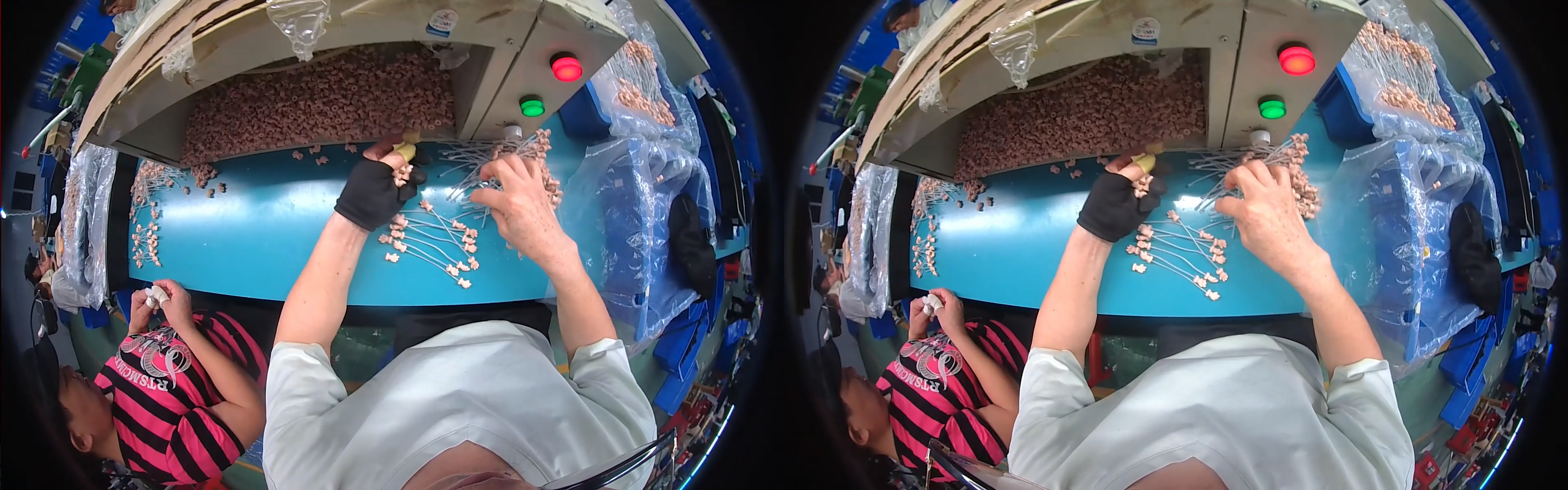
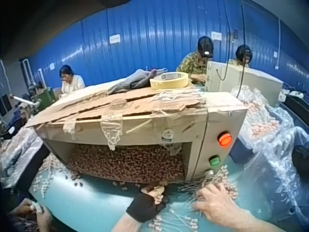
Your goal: The person assembles toy parts by hand, attaching pink components to a yellow base at a factory workstation.
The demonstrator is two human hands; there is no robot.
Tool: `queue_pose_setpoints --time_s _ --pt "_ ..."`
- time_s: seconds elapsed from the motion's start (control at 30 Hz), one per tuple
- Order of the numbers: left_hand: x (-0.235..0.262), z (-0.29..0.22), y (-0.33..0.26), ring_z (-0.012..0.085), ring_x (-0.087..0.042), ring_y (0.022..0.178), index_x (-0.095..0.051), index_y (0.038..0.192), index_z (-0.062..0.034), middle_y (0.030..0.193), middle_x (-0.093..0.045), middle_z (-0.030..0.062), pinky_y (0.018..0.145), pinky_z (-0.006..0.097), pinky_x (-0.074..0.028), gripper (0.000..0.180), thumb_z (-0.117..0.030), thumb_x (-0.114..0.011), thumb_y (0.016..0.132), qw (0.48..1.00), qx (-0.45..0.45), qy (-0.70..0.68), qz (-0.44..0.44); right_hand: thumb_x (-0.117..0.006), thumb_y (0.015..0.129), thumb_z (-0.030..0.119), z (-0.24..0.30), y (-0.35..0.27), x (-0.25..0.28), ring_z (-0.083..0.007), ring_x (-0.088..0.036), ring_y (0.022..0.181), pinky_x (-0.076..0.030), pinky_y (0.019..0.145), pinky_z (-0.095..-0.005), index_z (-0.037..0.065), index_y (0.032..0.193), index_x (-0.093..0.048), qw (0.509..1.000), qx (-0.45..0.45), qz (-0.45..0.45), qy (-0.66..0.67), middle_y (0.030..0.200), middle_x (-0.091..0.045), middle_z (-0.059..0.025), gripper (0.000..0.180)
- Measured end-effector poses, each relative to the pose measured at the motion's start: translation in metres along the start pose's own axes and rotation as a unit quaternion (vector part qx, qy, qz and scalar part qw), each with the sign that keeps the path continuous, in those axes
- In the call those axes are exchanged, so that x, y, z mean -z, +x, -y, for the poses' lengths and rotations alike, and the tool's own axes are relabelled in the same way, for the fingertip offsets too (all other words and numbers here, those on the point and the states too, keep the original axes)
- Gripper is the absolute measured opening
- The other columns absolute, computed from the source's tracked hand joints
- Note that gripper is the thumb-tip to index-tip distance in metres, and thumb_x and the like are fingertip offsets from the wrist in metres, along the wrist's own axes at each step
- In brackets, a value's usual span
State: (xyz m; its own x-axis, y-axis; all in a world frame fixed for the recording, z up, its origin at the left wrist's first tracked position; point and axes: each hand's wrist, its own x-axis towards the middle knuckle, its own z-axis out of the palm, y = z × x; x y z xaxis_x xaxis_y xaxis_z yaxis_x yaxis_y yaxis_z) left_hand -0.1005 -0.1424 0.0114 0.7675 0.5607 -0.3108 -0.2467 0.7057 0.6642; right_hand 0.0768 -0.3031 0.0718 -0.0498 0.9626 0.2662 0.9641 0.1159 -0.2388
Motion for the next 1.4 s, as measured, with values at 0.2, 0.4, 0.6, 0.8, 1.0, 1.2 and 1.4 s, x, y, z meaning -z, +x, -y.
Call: queue_pose_setpoints --time_s 0.2,0.4,0.6,0.8,1.0,1.2,1.4 --pt "0.005 0.003 -0.001 0.0122 -0.061 0.073 -0.056 0.122 -0.003 0.097 -0.063 0.0079 0.051 0.019 -0.043 0.032 -0.006 -0.049 0.092 0.998 -0.015 0.062 0.017 -0.062 0.067 0.004 -0.006 -0.008 -0.001 -0.0267 -0.048 0.115 -0.037 0.097 -0.0438 0.006 0.08 -0.068 0.998 0.036 0.009 -0.056 0.107 -0.056 -0.0094 0.015" --pt "-0.006 0.001 -0.008 0.0073 -0.059 0.072 -0.053 0.121 0.0028 0.091 -0.063 0.0049 0.058 0.017 -0.045 0.032 -0.003 -0.047 0.09 0.997 0.001 0.069 0.029 -0.062 0.066 0.007 -0.014 -0.007 -0.008 -0.0271 -0.051 0.115 -0.038 0.099 -0.0469 0.004 0.077 -0.063 0.996 0.047 -0.035 -0.064 0.105 -0.058 -0.0098 0.012" --pt "-0.01 0.0 -0.006 0.0079 -0.061 0.075 -0.055 0.119 0.0007 0.093 -0.063 0.0058 0.058 0.019 -0.046 0.029 -0.008 -0.05 0.092 0.995 0.005 0.098 0.029 -0.065 0.072 0.0 -0.014 0.0 -0.012 -0.0289 -0.056 0.101 -0.043 0.09 -0.0411 0.002 0.085 -0.062 0.992 -0.008 -0.122 0.025 0.097 -0.06 -0.0105 0.013" --pt "-0.007 0.001 -0.004 0.0063 -0.06 0.074 -0.058 0.119 -0.0008 0.092 -0.065 0.0054 0.059 0.019 -0.046 0.03 -0.011 -0.05 0.092 0.986 -0.016 0.157 0.046 -0.065 0.076 -0.001 -0.01 0.005 -0.011 -0.0281 -0.063 0.078 -0.046 0.076 -0.0379 0.002 0.09 -0.063 0.972 -0.071 -0.206 0.093 0.08 -0.064 -0.0103 0.014" --pt "-0.009 0.002 -0.006 0.0092 -0.059 0.071 -0.057 0.119 0.0008 0.093 -0.065 0.0081 0.058 0.018 -0.047 0.031 -0.006 -0.049 0.09 0.996 0.015 0.068 0.055 -0.056 0.09 0.004 -0.006 0.007 -0.009 -0.0195 -0.064 0.069 -0.048 0.063 -0.0307 0.0 0.097 -0.059 0.917 -0.165 -0.237 0.276 0.08 -0.065 -0.01 0.008" --pt "-0.018 0.002 -0.01 0.0093 -0.06 0.07 -0.058 0.115 -0.0002 0.092 -0.066 0.0074 0.061 0.02 -0.047 0.028 -0.011 -0.054 0.089 0.99 0.006 0.135 0.052 -0.053 0.095 0.008 -0.01 0.013 -0.003 -0.0088 -0.057 0.066 -0.048 0.06 -0.0235 -0.001 0.1 -0.058 0.836 -0.215 -0.219 0.455 0.082 -0.062 -0.0048 0.011" --pt "-0.019 -0.001 -0.01 0.0074 -0.058 0.07 -0.057 0.114 0.0023 0.087 -0.063 0.0045 0.061 0.019 -0.047 0.028 -0.011 -0.05 0.09 0.99 0.008 0.121 0.066 -0.052 0.097 0.011 -0.014 0.022 0.0 -0.0104 -0.052 0.068 -0.048 0.063 -0.0296 -0.004 0.107 -0.055 0.581 -0.283 -0.107 0.756 0.08 -0.055 -0.0033 0.018"
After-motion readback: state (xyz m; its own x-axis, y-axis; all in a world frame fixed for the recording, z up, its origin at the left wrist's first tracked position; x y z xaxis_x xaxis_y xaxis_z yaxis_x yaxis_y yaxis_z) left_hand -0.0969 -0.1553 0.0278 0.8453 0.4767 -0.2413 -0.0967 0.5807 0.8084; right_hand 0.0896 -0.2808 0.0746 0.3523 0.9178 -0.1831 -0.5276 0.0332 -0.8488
